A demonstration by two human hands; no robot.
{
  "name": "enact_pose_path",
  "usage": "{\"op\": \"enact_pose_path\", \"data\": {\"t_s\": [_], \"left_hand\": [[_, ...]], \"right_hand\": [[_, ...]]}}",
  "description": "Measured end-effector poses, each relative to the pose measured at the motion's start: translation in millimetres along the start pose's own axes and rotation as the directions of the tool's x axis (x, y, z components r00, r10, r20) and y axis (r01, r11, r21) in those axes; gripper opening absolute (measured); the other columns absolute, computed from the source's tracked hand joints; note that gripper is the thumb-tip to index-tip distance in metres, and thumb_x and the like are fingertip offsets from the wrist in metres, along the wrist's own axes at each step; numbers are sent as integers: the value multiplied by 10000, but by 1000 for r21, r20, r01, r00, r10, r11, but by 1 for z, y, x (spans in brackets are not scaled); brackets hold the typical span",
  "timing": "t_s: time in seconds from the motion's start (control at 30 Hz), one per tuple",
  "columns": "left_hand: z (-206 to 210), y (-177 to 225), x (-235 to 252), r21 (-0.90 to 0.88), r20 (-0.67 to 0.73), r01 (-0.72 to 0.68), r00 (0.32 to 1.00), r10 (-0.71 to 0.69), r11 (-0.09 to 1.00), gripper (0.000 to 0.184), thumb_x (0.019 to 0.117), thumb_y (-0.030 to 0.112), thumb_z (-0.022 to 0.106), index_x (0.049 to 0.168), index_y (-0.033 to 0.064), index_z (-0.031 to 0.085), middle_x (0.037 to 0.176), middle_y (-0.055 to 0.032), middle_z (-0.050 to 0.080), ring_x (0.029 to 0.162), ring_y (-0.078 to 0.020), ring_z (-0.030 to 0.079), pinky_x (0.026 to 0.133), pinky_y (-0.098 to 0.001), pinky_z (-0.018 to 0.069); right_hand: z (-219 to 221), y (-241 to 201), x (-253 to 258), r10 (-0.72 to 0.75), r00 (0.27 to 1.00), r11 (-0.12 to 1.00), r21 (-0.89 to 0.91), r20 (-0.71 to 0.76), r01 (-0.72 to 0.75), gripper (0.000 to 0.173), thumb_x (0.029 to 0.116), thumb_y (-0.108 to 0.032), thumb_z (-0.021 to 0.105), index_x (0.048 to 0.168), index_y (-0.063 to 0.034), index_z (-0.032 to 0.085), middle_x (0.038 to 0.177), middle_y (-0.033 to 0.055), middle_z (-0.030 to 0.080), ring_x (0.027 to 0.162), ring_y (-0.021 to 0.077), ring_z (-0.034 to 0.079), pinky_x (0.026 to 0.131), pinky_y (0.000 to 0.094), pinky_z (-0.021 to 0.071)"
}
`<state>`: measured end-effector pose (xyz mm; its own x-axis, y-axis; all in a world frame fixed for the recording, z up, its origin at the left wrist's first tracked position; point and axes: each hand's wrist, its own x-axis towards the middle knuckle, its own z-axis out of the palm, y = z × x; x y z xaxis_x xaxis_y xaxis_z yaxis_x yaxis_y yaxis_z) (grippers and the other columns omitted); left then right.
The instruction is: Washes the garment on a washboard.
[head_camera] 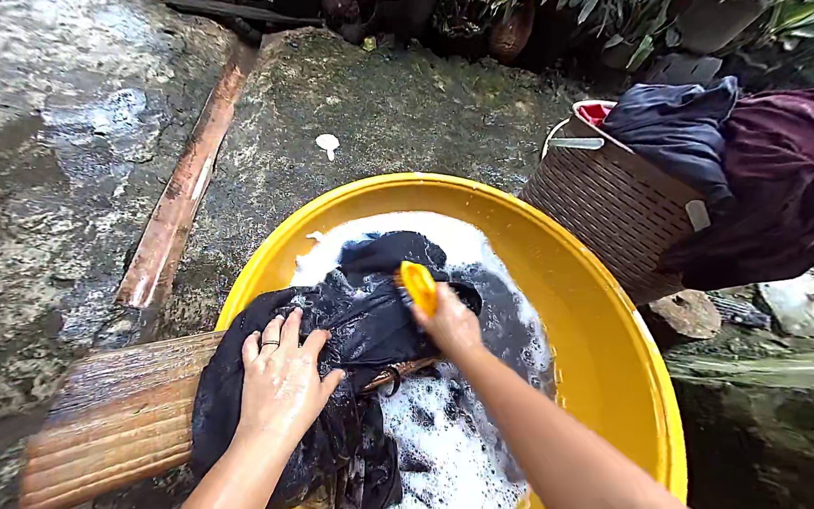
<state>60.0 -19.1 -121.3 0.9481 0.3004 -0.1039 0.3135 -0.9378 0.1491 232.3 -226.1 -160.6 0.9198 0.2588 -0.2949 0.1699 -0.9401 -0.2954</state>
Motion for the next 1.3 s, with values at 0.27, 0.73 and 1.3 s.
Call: {"op": "enact_pose_path", "data": {"t_s": [0.27,0.73,1.3], "left_hand": [[5,4,5,-36,-85,2,996,-5,999,477,784,500,821,1145,192,768,1455,-138,589,1372,-390,515,1131,-634,340],[13,-8,-5,-30,-170,-105,981,99,994,386,845,452,688,1097,179,793,1410,-166,620,1329,-410,558,1112,-616,393],[18,-13,-15,14,-202,-140,969,140,990,432,845,512,609,1052,187,804,1403,-161,629,1306,-416,578,1095,-635,392]], "right_hand": [[-18,-72,-39,-137,968,987,114,209,115,628,950,-497,670,1370,-49,538,1094,193,711,1015,372,712,854,579,573],[-23,-62,-36,-44,979,988,151,201,13,640,941,-480,690,1374,-40,523,1045,198,714,980,377,714,836,586,575],[10,-69,-73,-426,903,899,134,53,417,658,889,-508,727,1352,-50,633,1042,149,734,869,304,741,736,500,609]]}}
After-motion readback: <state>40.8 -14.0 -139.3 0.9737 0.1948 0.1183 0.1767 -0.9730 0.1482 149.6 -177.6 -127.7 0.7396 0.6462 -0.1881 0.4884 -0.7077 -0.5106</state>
